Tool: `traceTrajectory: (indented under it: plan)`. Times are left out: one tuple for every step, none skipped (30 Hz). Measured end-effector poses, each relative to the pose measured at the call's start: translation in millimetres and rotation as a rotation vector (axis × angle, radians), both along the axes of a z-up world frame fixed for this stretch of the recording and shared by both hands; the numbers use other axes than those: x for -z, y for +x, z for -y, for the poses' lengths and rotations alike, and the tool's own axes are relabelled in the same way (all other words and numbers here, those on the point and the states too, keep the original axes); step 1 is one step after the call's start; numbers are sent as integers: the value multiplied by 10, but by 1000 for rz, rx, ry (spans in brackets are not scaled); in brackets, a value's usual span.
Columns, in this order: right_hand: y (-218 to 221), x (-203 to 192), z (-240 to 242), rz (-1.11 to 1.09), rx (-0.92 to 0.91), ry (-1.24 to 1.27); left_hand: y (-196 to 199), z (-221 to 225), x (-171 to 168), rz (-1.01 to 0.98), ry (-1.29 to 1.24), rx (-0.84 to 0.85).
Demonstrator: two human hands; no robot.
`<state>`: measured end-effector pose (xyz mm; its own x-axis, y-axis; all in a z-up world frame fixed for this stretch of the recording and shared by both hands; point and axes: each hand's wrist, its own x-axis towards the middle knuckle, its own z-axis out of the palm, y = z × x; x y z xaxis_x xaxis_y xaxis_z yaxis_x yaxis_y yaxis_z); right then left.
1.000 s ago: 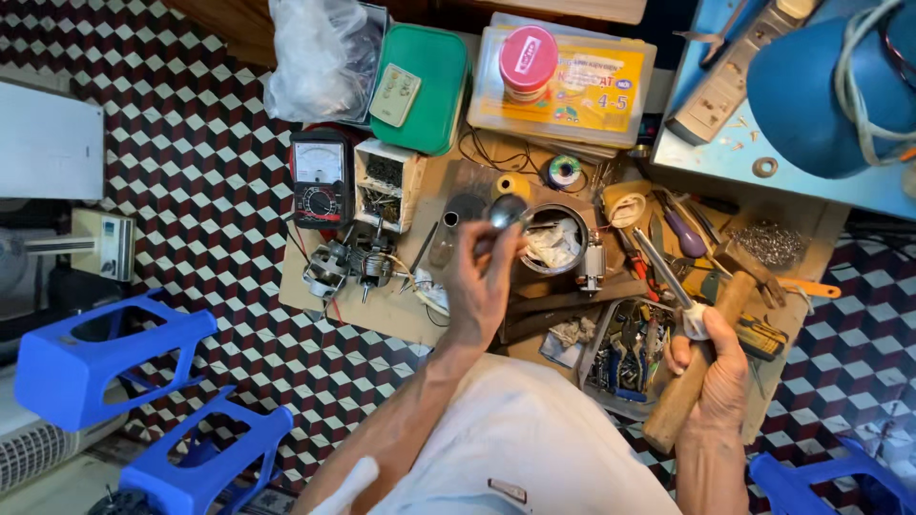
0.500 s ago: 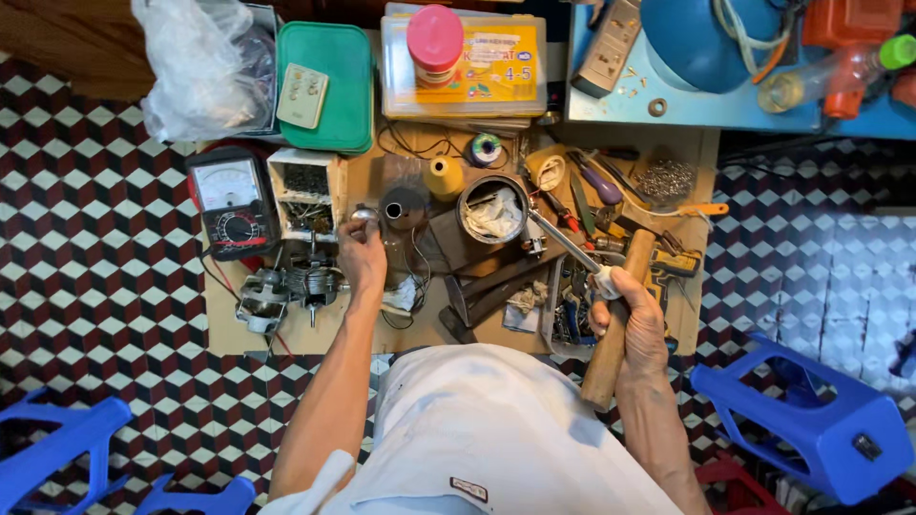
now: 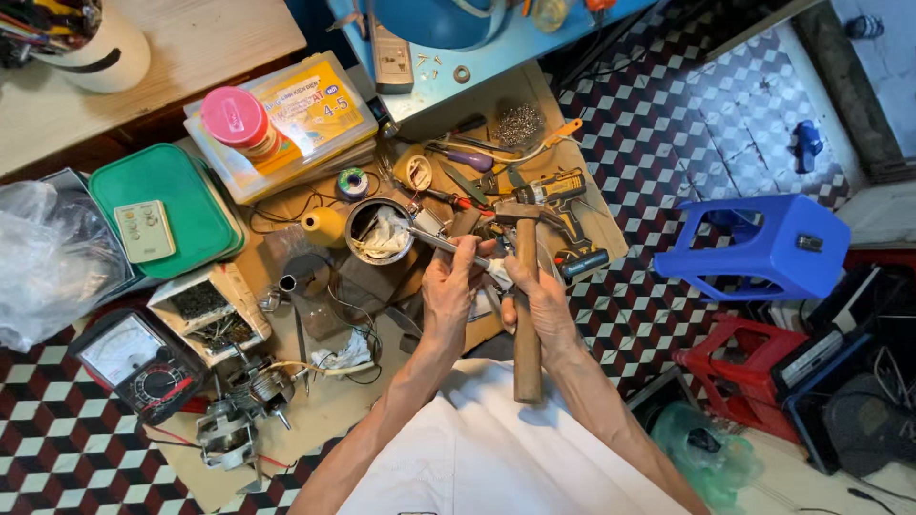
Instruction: The person works at a cluttered workbench, using a hammer and a metal rod to tap and adjust a small white plastic component. They repeatedly insert the rod into a yellow cylindrical object and manipulate the plastic piece, occasionally using a cloth to wipe the parts.
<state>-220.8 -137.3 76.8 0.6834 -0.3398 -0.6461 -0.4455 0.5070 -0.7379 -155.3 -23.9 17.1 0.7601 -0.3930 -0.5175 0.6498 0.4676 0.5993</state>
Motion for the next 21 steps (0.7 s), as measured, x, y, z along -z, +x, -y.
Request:
traceTrajectory:
  plan:
    - [-42,-3,48,-52,-14,-45,28,33,27,-32,17,-26]
    - [-60,7,141,-105,-42,-82,59,12,61,-67,41,-66]
    - [-101,33,230,-158,-70,-121,100,-59,99,-78,35,-113]
    - [-146,81,328,-251,-202,-318,179,-143,138,-85,27,-169]
    - [-193,151,440,-339,-333,-519,247,-237,170,-90,19,-224]
    - [-238,238,587,-422,-461,-728,311,-318,201,-89,14,-251]
    - [-269,354,727,-330,-536,-947,371,-397,222,-87,10,-278]
    - [-302,476,867,-233,-610,-1164,386,-419,223,-90,5,-305]
    - [-333,606,1004,-126,-680,-1378,396,-384,221,-78,-32,-316]
    - [-358,770,1101,-136,-716,-1384,399,-387,221,-66,-59,-328]
    - [-356,932,1188,-145,-751,-1389,401,-385,209,-53,-86,-339]
    - [-284,1074,1276,-141,-794,-1402,426,-346,172,-54,-118,-342]
    - [-233,1199,1310,-118,-791,-1404,444,-287,130,-55,-150,-345]
    - [-250,1289,1326,-100,-801,-1404,410,-227,103,-65,-183,-354]
    - [-272,1342,1333,-82,-810,-1405,391,-177,81,-85,-200,-394]
    - [-273,1343,1347,7,-839,-1427,412,-115,56,-100,-224,-431]
    - [-270,1304,1350,97,-865,-1446,436,-58,34,-114,-248,-469]
    - [-224,1244,1346,184,-883,-1461,458,-8,21,-158,-254,-492]
    - [-131,1158,1346,268,-854,-1420,483,44,14,-203,-261,-516]
    - [-26,1026,1353,346,-817,-1384,539,113,11,-245,-275,-531]
    - [96,874,1356,423,-780,-1345,603,180,17,-249,-283,-539]
